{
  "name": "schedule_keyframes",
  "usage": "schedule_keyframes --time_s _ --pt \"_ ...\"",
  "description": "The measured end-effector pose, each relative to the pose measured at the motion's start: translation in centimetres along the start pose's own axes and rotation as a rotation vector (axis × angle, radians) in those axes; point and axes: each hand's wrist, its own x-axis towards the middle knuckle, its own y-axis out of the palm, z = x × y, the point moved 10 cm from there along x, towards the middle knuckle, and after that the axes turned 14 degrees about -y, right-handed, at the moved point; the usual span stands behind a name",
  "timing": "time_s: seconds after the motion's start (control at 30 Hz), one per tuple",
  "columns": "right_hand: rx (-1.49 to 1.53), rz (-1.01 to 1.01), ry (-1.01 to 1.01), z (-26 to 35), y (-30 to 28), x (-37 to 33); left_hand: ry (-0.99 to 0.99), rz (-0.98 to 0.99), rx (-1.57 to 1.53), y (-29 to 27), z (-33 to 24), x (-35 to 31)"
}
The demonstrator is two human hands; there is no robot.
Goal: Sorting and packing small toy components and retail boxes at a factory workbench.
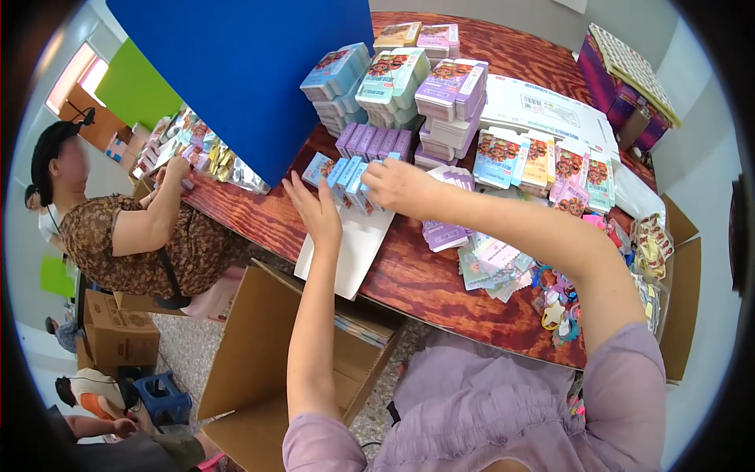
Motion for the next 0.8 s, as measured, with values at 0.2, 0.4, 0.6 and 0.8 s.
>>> schedule_keyframes --time_s 0.2,0.4,0.6,0.8 --pt "-0.070 -0.453 0.153 1.6 -2.9 -1.8 -0.479 0.036 -0.383 2.2 3.9 2.5" --pt "0.554 -0.069 0.080 11.0 0.9 0.3 -0.249 -0.138 -0.218 3.5 1.9 1.5" --pt "0.569 -0.402 0.226 12.9 0.9 0.1 -0.357 -0.104 -0.568 4.3 0.9 -0.9" --pt "0.663 -0.497 0.254 12.5 1.4 -0.9 -0.674 0.151 -0.958 8.3 0.4 -2.3"
